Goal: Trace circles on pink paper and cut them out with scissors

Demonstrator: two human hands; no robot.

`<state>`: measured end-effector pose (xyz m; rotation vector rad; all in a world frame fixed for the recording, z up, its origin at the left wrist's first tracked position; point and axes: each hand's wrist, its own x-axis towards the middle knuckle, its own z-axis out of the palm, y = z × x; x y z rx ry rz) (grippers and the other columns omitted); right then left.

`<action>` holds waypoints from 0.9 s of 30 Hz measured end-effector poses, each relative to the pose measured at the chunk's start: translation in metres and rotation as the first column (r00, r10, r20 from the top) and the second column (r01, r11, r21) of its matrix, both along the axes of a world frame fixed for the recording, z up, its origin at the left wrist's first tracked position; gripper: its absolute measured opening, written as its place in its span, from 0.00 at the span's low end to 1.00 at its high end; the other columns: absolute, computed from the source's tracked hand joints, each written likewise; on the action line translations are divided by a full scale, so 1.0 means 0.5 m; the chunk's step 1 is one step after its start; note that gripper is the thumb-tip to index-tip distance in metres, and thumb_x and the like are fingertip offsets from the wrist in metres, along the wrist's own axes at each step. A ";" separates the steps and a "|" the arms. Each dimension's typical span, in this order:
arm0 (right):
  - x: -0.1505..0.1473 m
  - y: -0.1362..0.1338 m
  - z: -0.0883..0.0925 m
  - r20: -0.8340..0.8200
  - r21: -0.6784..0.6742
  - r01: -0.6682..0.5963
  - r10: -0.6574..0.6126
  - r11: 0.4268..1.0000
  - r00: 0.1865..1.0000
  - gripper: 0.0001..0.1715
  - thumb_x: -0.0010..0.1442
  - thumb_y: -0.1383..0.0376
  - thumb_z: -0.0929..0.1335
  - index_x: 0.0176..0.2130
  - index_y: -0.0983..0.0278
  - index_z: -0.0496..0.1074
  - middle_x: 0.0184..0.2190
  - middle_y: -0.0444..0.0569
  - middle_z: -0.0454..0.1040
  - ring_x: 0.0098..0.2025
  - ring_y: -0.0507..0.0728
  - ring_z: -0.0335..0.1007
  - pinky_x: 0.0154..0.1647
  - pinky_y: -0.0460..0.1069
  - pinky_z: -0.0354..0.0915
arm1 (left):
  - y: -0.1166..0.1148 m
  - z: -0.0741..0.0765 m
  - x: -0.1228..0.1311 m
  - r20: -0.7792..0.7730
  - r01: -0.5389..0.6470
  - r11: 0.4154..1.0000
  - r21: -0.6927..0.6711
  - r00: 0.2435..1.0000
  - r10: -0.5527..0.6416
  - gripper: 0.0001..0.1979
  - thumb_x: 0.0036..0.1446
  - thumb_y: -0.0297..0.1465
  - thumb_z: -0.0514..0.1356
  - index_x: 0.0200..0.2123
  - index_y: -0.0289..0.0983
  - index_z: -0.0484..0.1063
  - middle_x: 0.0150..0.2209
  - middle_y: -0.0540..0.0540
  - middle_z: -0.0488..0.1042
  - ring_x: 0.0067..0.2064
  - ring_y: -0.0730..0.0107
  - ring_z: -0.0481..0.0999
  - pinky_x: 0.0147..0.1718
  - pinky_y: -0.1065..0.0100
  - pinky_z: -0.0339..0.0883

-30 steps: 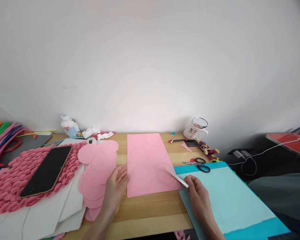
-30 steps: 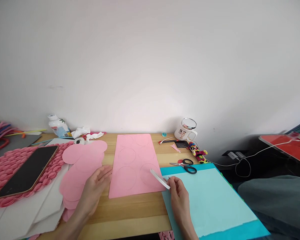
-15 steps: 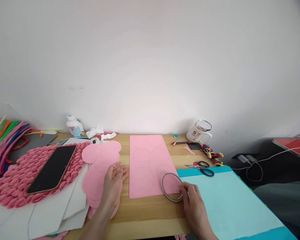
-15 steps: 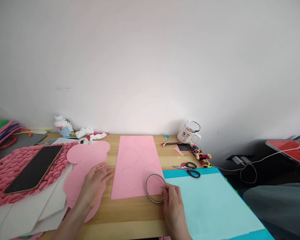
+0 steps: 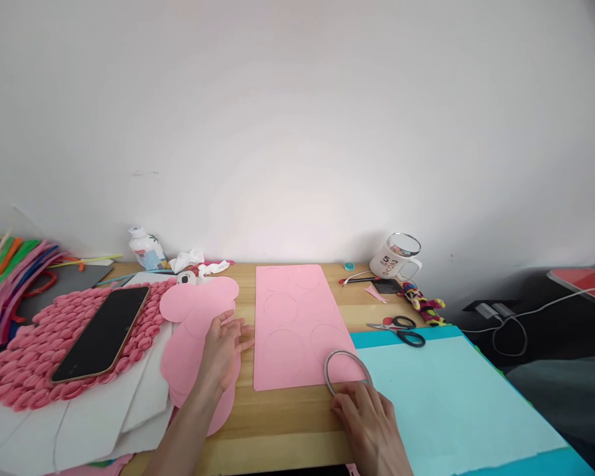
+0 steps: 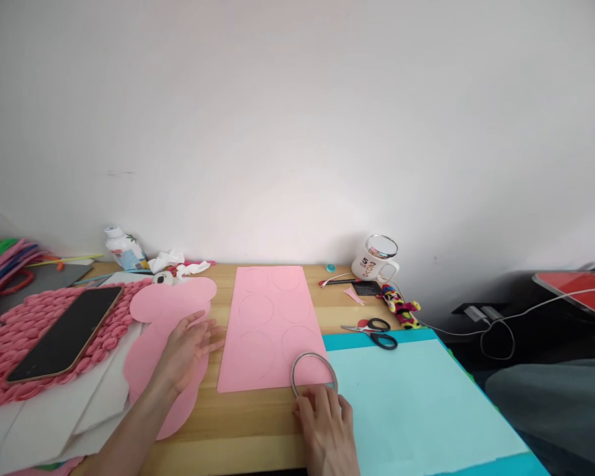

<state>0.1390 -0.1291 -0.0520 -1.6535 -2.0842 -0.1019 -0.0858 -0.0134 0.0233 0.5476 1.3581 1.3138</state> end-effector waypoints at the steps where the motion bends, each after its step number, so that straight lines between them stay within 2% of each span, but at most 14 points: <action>1: 0.001 0.002 0.001 -0.010 0.001 0.003 -0.003 1.000 1.000 0.13 0.59 0.74 0.55 0.32 0.61 0.63 0.33 0.51 0.68 0.36 0.60 0.64 0.38 0.58 0.60 | 0.000 0.000 0.000 -0.004 0.002 1.000 0.003 1.000 -0.002 0.12 0.55 0.23 0.54 0.43 0.36 0.62 0.39 0.43 0.68 0.36 0.69 0.73 0.38 0.56 0.72; 6: 0.008 0.018 0.015 0.034 0.061 -0.057 0.055 0.997 0.998 0.14 0.60 0.74 0.54 0.32 0.61 0.63 0.31 0.50 0.67 0.30 0.58 0.63 0.29 0.51 0.59 | 0.002 0.001 0.002 0.015 0.002 1.000 -0.007 1.000 -0.002 0.12 0.56 0.24 0.54 0.44 0.36 0.61 0.38 0.44 0.67 0.36 0.69 0.73 0.37 0.56 0.72; 10: 0.005 0.022 0.007 0.074 0.081 -0.079 0.073 0.994 0.995 0.15 0.62 0.73 0.54 0.32 0.61 0.63 0.31 0.50 0.67 0.29 0.57 0.64 0.29 0.51 0.60 | 0.005 0.004 0.006 0.000 -0.002 1.000 -0.013 1.000 0.002 0.14 0.55 0.24 0.55 0.46 0.37 0.60 0.38 0.44 0.67 0.36 0.68 0.73 0.36 0.55 0.72; 15: 0.010 0.031 -0.007 -0.070 0.036 -0.055 0.057 0.998 0.996 0.13 0.64 0.68 0.54 0.34 0.61 0.64 0.30 0.49 0.67 0.31 0.57 0.67 0.29 0.50 0.64 | 0.008 0.010 0.009 0.007 -0.003 0.999 -0.044 1.000 0.003 0.15 0.55 0.24 0.55 0.46 0.36 0.60 0.38 0.44 0.66 0.37 0.67 0.73 0.36 0.54 0.72; 18: 0.018 0.053 0.011 -0.196 -0.010 -0.035 0.033 0.999 0.980 0.11 0.64 0.66 0.56 0.34 0.60 0.63 0.30 0.47 0.68 0.27 0.53 0.68 0.23 0.45 0.65 | 0.008 0.013 0.011 0.016 0.000 0.999 -0.048 1.000 0.001 0.15 0.55 0.23 0.55 0.46 0.36 0.60 0.38 0.43 0.66 0.38 0.67 0.72 0.36 0.53 0.72; 20: 0.016 0.069 0.027 -0.232 0.010 -0.006 0.008 1.000 0.973 0.10 0.64 0.65 0.56 0.34 0.60 0.63 0.30 0.47 0.68 0.26 0.52 0.68 0.21 0.44 0.64 | 0.007 0.013 0.013 0.022 0.010 0.999 -0.048 1.000 -0.009 0.15 0.54 0.23 0.55 0.46 0.36 0.60 0.37 0.44 0.67 0.38 0.67 0.71 0.36 0.53 0.72; 23: 0.004 0.084 0.044 -0.218 0.052 0.038 -0.026 0.998 0.976 0.11 0.64 0.66 0.55 0.34 0.61 0.62 0.30 0.48 0.68 0.24 0.52 0.68 0.17 0.44 0.62 | 0.006 0.014 0.015 0.022 0.020 0.999 -0.047 1.000 -0.019 0.15 0.54 0.23 0.55 0.46 0.36 0.60 0.36 0.44 0.67 0.38 0.66 0.71 0.36 0.54 0.72; 27: -0.007 0.084 0.049 -0.156 0.067 0.047 -0.036 0.997 0.987 0.13 0.63 0.70 0.53 0.35 0.62 0.62 0.30 0.49 0.68 0.21 0.52 0.67 0.13 0.44 0.57 | 0.005 0.020 0.018 0.007 0.021 0.998 -0.051 1.000 -0.021 0.15 0.55 0.24 0.55 0.46 0.37 0.60 0.37 0.44 0.66 0.40 0.66 0.71 0.37 0.54 0.72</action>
